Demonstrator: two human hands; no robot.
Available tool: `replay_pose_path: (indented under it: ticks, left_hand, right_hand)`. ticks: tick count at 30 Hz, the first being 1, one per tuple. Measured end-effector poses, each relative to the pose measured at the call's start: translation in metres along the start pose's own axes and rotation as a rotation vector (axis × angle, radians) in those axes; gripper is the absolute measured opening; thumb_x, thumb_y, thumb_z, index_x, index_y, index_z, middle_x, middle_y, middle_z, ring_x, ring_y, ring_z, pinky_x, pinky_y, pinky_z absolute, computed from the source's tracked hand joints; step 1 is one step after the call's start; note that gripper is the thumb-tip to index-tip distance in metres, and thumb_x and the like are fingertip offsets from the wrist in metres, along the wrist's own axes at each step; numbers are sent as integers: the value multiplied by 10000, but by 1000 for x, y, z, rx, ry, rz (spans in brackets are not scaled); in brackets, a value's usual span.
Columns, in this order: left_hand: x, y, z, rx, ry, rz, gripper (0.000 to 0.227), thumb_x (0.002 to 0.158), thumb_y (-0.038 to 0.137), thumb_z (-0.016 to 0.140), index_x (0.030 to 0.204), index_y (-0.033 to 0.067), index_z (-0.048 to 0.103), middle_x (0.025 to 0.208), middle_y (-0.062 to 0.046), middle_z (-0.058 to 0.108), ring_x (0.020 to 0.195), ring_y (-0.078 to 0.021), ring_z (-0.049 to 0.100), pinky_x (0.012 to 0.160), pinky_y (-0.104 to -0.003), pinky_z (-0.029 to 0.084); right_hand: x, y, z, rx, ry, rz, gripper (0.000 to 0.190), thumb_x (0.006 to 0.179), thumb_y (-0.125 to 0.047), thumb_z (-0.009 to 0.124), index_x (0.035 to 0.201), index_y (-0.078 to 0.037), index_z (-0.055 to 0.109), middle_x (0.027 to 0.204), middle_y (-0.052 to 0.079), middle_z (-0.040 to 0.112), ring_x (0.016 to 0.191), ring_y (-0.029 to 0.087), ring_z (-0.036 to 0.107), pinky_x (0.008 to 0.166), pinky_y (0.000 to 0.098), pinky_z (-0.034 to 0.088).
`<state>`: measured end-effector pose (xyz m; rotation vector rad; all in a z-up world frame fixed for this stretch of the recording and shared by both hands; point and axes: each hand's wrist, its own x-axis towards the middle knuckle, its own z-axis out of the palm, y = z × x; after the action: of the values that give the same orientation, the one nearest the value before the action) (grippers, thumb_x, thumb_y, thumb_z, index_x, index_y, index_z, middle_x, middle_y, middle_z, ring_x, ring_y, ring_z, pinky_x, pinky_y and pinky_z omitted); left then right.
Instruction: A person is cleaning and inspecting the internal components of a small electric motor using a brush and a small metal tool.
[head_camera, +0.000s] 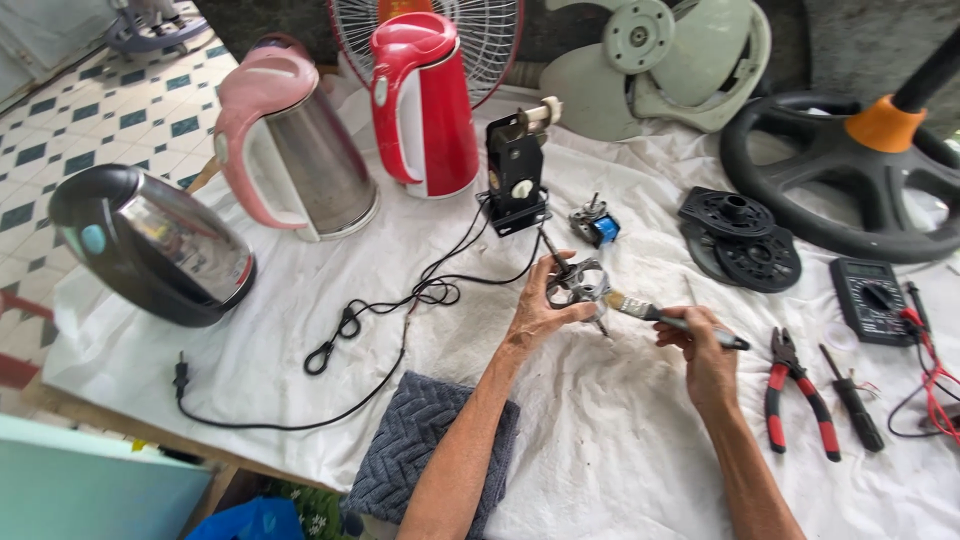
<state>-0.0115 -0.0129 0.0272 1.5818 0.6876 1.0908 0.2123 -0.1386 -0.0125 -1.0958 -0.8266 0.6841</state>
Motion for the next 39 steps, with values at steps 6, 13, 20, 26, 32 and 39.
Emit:
replay_pose_path:
  ticks: [6, 13, 20, 26, 32, 39]
  left_hand:
    - [-2, 11, 0, -6, -3, -3, 880, 631, 379, 939, 1410, 281, 541, 1236, -155, 542, 1129, -329, 584, 1043, -491, 440]
    - [2, 7, 10, -28, 9, 16, 846, 656, 350, 929, 1409, 278, 551, 1218, -156, 560, 1096, -329, 586, 1020, -476, 449]
    - [6, -6, 17, -27, 7, 3, 907, 609, 386, 949, 1414, 289, 541, 1236, -133, 548, 1107, -293, 593, 1036, -450, 451]
    - [-3, 12, 7, 7, 23, 23, 900, 620, 421, 933, 1419, 318, 533, 1214, -137, 549, 1099, -313, 591, 1045, -455, 444]
    - [-5, 12, 7, 22, 34, 73, 879, 634, 433, 914, 1417, 316, 532, 1167, -154, 552, 1072, -339, 564, 1036, -462, 430]
    - [-3, 10, 7, 23, 19, 21, 857, 663, 430, 906, 1418, 353, 508, 1193, -136, 545, 1092, -318, 564, 1008, -434, 457]
  right_hand:
    - [-7, -12, 13, 54, 21, -7, 347, 1050, -224, 535, 1033, 68, 720, 792, 255, 727, 669, 220, 722, 646, 333, 623]
    - [0, -11, -1, 53, 53, 9, 344, 1059, -231, 537, 1045, 59, 720, 793, 251, 729, 677, 208, 717, 651, 322, 624]
    - [5, -4, -23, 199, 141, 15, 305, 1078, -253, 527, 1042, 1, 692, 806, 201, 710, 660, 167, 699, 663, 306, 622]
    - [-3, -3, -6, 121, 47, -33, 320, 1132, -233, 492, 1083, 30, 668, 853, 238, 700, 710, 198, 707, 705, 334, 617]
    - [-1, 8, -13, 138, -5, -5, 321, 1159, -250, 471, 1133, 10, 656, 884, 234, 704, 739, 205, 703, 734, 350, 616]
    - [2, 11, -19, 142, -28, 39, 305, 1149, -275, 471, 1146, -35, 659, 877, 216, 711, 742, 203, 700, 719, 348, 607]
